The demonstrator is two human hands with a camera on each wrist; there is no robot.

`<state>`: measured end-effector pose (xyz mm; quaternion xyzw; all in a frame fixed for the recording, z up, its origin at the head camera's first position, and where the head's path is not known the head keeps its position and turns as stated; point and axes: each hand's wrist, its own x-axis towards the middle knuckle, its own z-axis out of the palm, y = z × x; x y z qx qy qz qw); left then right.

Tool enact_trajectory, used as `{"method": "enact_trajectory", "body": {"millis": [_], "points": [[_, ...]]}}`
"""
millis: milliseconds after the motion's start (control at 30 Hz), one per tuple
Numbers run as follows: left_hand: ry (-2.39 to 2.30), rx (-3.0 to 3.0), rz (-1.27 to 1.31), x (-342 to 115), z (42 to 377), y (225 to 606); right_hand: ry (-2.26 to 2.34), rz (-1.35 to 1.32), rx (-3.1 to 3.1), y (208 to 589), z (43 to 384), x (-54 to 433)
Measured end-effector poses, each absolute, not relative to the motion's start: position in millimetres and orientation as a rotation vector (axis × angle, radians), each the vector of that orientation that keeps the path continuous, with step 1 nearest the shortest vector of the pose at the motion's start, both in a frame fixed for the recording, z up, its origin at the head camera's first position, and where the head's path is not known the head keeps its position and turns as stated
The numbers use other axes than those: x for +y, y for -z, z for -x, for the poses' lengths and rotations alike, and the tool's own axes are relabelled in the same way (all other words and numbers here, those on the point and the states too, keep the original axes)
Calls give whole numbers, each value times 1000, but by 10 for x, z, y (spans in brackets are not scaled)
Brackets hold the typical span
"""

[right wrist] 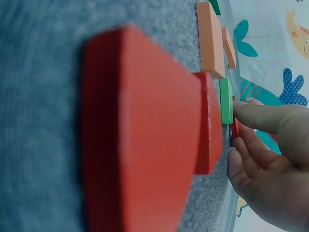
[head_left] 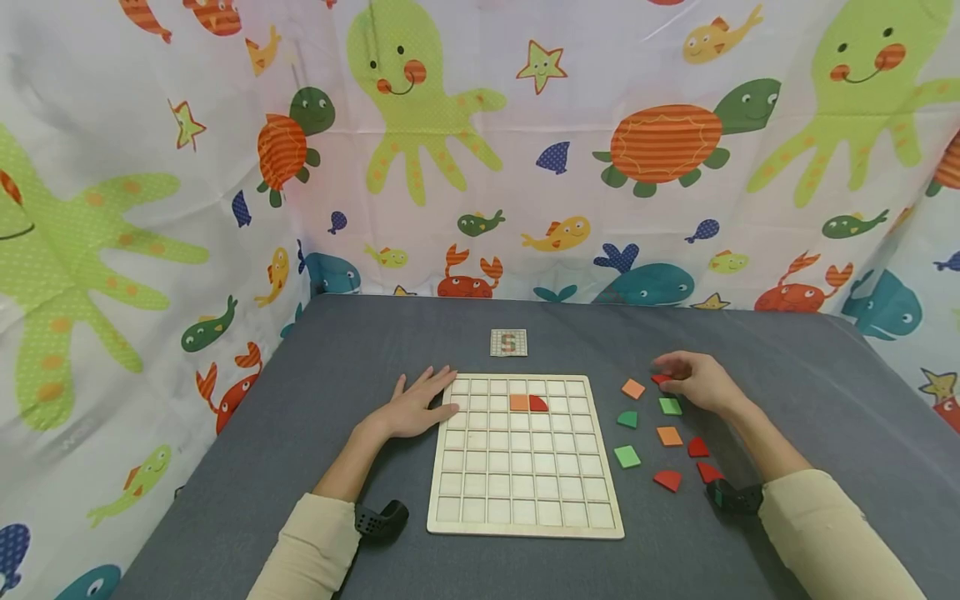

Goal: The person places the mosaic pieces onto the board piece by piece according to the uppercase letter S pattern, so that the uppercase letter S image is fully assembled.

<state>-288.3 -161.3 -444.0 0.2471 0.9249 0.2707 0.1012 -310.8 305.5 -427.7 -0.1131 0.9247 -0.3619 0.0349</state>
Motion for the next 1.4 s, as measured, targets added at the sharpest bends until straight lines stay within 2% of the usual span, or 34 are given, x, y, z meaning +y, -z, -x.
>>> {"method": "enact_trajectory", "body": {"millis": [667,1033,1400], "points": [[-821,2712,-719,-1592,2856,4410,1116,380,2852,4276,3080,3104],[-813,2717,-728,-1596,2868,4413,1384,265,2638,4226,3053,3022],[-805,2724,-732,-1601,2879,4430,1527,305,2532,4240,3072,2893]]}}
